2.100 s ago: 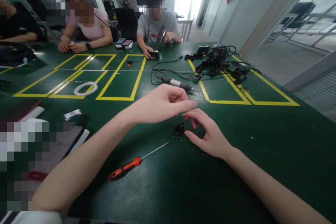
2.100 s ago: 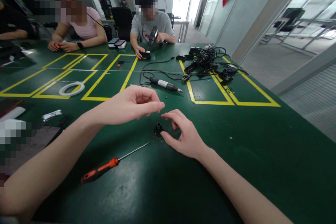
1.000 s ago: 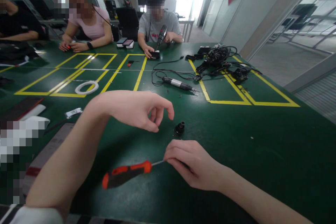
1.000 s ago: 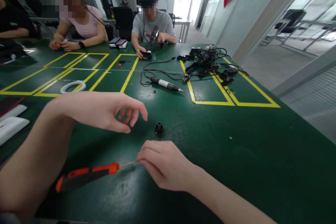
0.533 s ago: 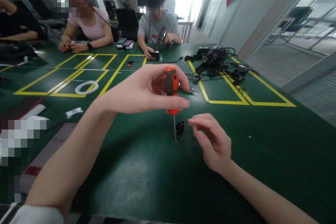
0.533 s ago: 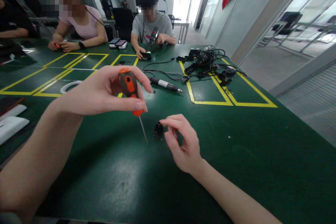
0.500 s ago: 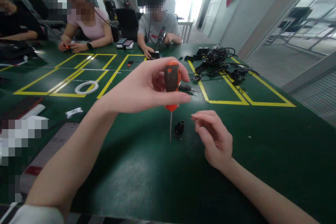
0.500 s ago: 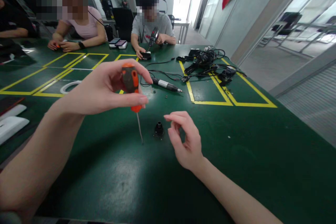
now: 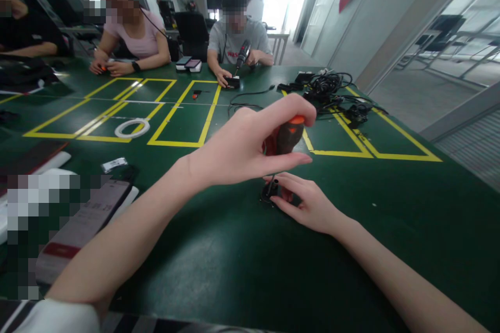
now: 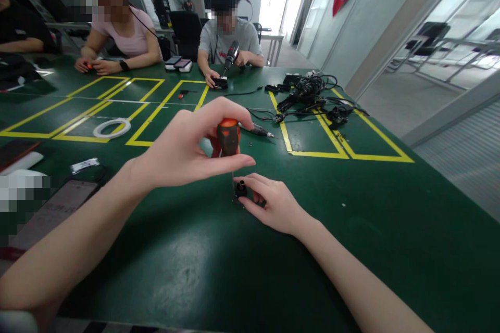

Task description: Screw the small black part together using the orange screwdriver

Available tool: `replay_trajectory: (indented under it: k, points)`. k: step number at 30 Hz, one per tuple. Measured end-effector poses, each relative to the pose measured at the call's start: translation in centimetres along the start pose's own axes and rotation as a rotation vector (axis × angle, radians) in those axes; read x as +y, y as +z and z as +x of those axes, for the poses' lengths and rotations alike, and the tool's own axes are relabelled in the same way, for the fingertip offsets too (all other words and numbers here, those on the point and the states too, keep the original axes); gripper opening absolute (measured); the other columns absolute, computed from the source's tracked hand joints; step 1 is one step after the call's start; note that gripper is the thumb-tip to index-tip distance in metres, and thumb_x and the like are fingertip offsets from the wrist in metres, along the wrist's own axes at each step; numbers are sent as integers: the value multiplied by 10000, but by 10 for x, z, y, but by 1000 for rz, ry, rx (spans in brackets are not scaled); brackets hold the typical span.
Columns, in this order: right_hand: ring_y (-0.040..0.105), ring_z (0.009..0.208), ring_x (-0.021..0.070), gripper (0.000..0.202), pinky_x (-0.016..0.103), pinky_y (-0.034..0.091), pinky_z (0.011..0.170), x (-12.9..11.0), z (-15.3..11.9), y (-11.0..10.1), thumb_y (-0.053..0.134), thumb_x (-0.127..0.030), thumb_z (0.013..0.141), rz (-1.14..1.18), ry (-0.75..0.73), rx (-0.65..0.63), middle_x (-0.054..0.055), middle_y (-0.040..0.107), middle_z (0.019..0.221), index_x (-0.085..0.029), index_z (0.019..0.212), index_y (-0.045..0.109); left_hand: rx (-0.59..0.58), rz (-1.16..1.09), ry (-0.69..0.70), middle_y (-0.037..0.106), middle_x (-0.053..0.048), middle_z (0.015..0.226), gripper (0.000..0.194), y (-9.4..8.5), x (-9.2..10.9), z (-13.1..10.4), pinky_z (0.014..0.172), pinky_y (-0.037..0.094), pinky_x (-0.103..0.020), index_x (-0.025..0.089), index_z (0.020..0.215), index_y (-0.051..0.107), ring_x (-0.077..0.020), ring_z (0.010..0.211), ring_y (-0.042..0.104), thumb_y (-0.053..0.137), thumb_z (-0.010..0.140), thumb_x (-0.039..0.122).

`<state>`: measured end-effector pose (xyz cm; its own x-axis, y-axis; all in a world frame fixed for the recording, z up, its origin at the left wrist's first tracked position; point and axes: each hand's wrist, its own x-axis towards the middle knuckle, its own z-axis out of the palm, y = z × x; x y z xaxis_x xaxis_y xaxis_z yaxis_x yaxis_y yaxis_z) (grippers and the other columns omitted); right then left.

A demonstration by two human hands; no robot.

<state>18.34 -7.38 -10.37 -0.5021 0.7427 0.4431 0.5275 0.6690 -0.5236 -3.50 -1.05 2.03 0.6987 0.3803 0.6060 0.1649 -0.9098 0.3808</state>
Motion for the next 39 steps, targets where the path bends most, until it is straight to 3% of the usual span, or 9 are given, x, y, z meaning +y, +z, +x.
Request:
replay_trajectory:
  k: [7, 18, 26, 30, 39]
  points:
    - [628, 609, 173, 145, 277, 519, 580, 3, 0, -1, 581, -222, 1000, -62, -27, 17, 26, 669, 792, -183, 1123, 646, -73, 62, 38, 669, 23, 869, 330, 16, -4, 0, 641, 465, -211, 186, 1246, 578, -106, 675, 644, 652, 970, 349]
    - [632, 622, 151, 186, 268, 538, 588, 1, 0, 0, 581, -204, 1000, 2, -4, 5, 58, 704, 950, -187, 1175, 640, -25, 22, 31, 694, -4, 966, 289, 12, -3, -1, 661, 496, -218, 189, 1221, 584, -100, 702, 669, 644, 975, 328]
    - [633, 623, 163, 141, 278, 525, 588, 1, 0, -1, 574, -215, 1007, -28, -16, 10, 45, 691, 874, -182, 1130, 637, -52, 27, 23, 681, 6, 933, 300, 15, -3, -1, 656, 474, -212, 190, 1214, 579, -109, 715, 669, 657, 966, 339]
    - [643, 638, 182, 131, 292, 524, 598, 2, -1, -1, 575, -226, 1003, -63, 0, -1, 33, 683, 804, -182, 1106, 644, -78, 83, 17, 668, 16, 884, 291, 14, 1, 0, 633, 443, -210, 201, 1206, 572, -116, 700, 652, 647, 968, 352]
    - [645, 629, 168, 161, 280, 552, 590, 0, 0, -2, 564, -230, 1009, -36, 0, -14, 57, 699, 894, -191, 1145, 641, -62, 340, -74, 700, -1, 843, 290, 21, 8, 2, 580, 382, -228, 189, 1211, 559, -149, 691, 664, 611, 963, 331]
